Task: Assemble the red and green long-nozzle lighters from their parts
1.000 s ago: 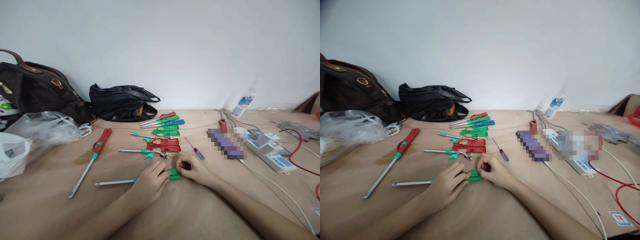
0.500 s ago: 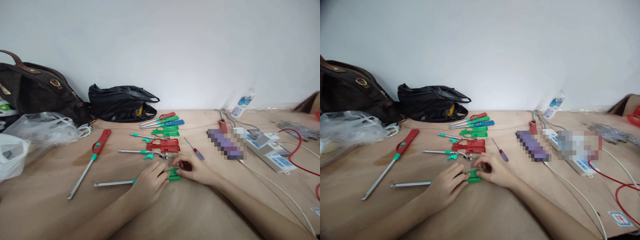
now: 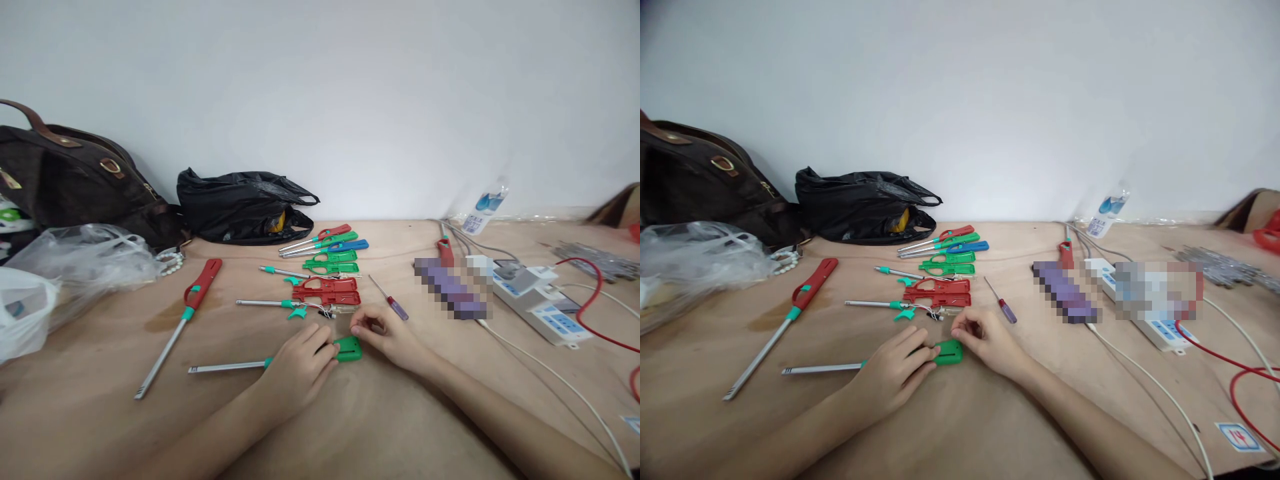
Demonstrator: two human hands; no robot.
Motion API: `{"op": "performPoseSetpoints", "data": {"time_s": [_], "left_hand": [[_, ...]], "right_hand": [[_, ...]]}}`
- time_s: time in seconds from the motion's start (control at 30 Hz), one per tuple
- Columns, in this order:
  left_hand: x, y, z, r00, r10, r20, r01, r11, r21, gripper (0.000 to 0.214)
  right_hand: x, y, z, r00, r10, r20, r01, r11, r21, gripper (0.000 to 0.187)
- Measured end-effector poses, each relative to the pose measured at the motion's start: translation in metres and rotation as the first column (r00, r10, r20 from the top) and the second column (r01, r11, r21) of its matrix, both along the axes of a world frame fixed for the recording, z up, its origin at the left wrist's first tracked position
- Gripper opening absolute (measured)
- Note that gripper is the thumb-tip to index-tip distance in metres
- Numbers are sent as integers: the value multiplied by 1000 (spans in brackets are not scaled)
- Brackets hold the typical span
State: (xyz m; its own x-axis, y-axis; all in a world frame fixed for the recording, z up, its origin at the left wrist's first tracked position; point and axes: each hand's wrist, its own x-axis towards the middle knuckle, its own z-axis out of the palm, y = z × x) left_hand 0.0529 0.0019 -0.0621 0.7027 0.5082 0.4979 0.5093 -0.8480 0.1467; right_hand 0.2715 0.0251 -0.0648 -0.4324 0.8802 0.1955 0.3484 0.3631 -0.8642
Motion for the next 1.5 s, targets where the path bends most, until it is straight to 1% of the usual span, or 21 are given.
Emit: {"op": "performPoseSetpoints", "data": {"time_s": [0.13,0.23,0.4,0.53,0.7,0.77,0.83,0.97,1.1,1.23,1.4,1.5], "left_hand": [[0,0,0,1000,8,-8,-8,1000,-10,25],[0,-1,1,1000,16,-4,-16,1000,-12,24],[0,-1,2,1000,6,1,-6,1000,-30,20],[-1,0,1,1000,6,8,-6,1000,-11,15],[-1,-1,1,1000,6,-6,-6,1000,-16,21],[-1,-1,1,1000,6,-9,-6,1000,-14,23],[0,0,2,1000,5,-8,-5,1000,-11,23],[0,0,1,1000,2,2,-2,1000,-16,23],[-1,0,-1,1000,-8,13,9,1000,-24,22],[-2,1,0,1000,-9,14,9,1000,-18,21],[-1,1,1,999,-23,24,24,999,-33,20],[-1,2,0,999,-27,29,29,999,-44,19]], "right_hand": [[4,1,0,997,24,-78,-33,992,-119,21],[4,0,3,997,42,-72,-54,983,-173,25],[5,0,9,997,72,-32,-77,977,-197,26],[6,1,7,998,60,-21,-63,975,-214,23],[5,1,6,998,64,1,-62,969,-238,12],[3,2,7,998,58,-17,-61,963,-263,8],[2,3,7,998,54,-45,-65,954,-294,8],[1,4,5,999,36,-39,-45,961,-273,4],[2,4,4,999,51,-4,-51,964,-260,2],[1,3,3,1000,15,-1,-15,969,-247,3],[1,3,3,1000,23,12,-20,965,-262,6],[1,3,2,999,1,34,8,968,-250,6]]}}
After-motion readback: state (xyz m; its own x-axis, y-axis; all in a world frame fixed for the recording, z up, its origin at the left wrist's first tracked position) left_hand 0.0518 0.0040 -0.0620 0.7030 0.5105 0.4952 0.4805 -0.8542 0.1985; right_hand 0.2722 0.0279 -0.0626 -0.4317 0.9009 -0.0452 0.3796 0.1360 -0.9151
